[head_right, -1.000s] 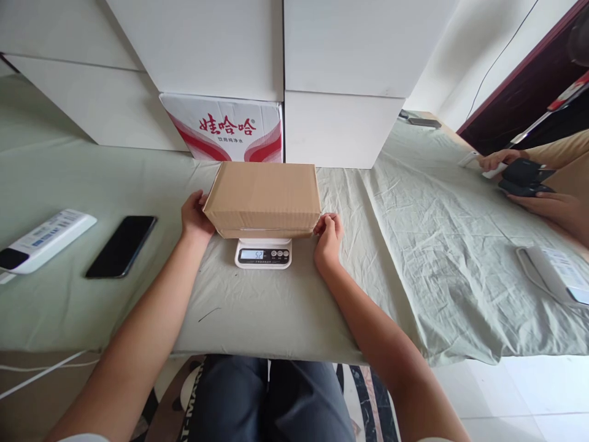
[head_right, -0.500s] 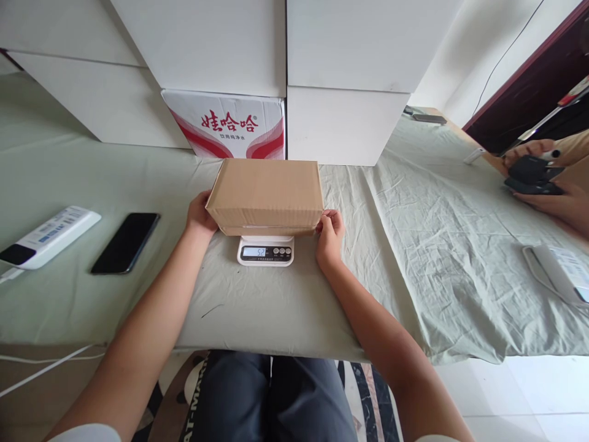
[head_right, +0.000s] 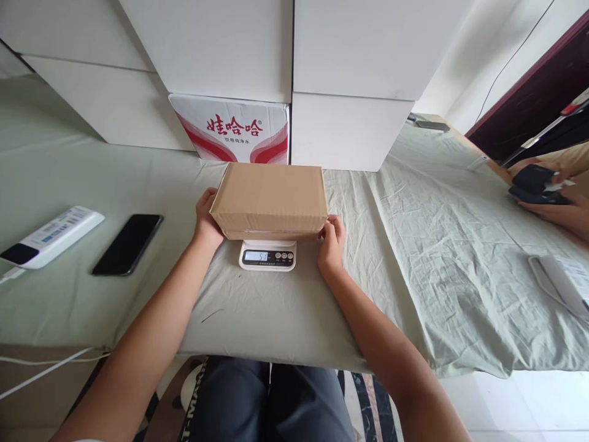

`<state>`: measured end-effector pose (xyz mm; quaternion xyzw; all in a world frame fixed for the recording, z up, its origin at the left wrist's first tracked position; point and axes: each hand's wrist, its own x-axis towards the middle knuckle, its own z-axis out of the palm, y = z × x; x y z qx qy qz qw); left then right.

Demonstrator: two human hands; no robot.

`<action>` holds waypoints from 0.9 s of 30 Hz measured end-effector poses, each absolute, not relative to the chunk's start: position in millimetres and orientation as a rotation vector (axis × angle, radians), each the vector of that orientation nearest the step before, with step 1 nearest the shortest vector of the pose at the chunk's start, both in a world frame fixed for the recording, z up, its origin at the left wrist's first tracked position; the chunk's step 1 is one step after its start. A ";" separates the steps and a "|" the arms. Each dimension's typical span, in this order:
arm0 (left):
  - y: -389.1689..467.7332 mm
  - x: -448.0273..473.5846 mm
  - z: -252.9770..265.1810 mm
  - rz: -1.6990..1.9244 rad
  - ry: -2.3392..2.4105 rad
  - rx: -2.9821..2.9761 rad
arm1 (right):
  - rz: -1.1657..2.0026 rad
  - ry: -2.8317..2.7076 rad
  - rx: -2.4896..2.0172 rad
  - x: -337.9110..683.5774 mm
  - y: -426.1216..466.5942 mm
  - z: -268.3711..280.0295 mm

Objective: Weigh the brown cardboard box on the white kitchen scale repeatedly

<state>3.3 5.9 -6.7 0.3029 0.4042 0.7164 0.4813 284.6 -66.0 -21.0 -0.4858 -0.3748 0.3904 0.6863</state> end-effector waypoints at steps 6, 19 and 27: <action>0.7 11.1 -8.3 1.891 1.041 0.870 | 0.811 -0.854 -1.068 280.1 -68.4 -14.9; 23.1 10.0 -33.7 1.787 0.950 1.270 | 0.977 -1.062 -0.797 275.2 -52.1 -0.1; 55.4 -13.0 -66.2 1.661 1.150 1.448 | 1.064 -1.111 -0.879 283.2 29.6 -22.0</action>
